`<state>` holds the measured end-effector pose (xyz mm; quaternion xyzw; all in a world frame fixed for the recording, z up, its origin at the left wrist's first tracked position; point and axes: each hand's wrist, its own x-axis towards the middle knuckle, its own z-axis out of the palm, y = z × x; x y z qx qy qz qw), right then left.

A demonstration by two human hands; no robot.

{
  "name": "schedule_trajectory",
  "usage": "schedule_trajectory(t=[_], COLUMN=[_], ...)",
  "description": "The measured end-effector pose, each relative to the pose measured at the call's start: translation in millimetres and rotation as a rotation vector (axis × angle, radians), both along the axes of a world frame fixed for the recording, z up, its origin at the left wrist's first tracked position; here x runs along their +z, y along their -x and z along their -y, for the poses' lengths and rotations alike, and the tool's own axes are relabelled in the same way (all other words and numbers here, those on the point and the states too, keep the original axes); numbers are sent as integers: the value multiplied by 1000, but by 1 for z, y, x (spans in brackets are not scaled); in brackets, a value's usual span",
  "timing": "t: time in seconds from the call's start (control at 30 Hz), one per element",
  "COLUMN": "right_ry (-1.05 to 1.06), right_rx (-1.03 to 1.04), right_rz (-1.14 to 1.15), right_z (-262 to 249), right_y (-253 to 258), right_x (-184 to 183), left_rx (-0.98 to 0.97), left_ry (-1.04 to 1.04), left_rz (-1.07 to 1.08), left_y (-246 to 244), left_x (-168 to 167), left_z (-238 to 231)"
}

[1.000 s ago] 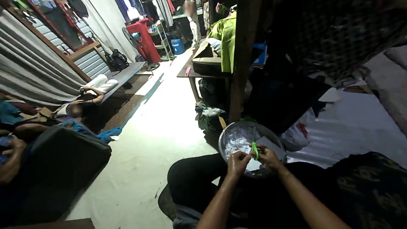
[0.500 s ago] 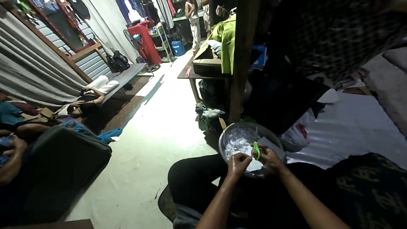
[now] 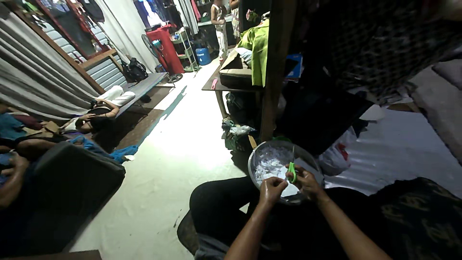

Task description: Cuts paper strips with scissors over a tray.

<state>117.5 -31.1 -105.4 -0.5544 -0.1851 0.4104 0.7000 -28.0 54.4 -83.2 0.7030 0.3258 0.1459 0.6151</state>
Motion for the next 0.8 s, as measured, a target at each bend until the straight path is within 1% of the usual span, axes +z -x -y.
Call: schedule_trajectory(t=[0.23,0.43,0.8], right_ry=[-17,-19,-20], right_rx=[-3,-21,-52], right_rz=[2,-24,-60], right_z=[-1,1,1], right_y=[-1,0,-4], right_x=[-2,-2,-1], left_rx=[44,33,20], left_ry=[-5,-36,-32], left_rz=[31,22,10], left_y=[0,1,1], left_x=[-3,-3,-1], left_z=[-1,0,0])
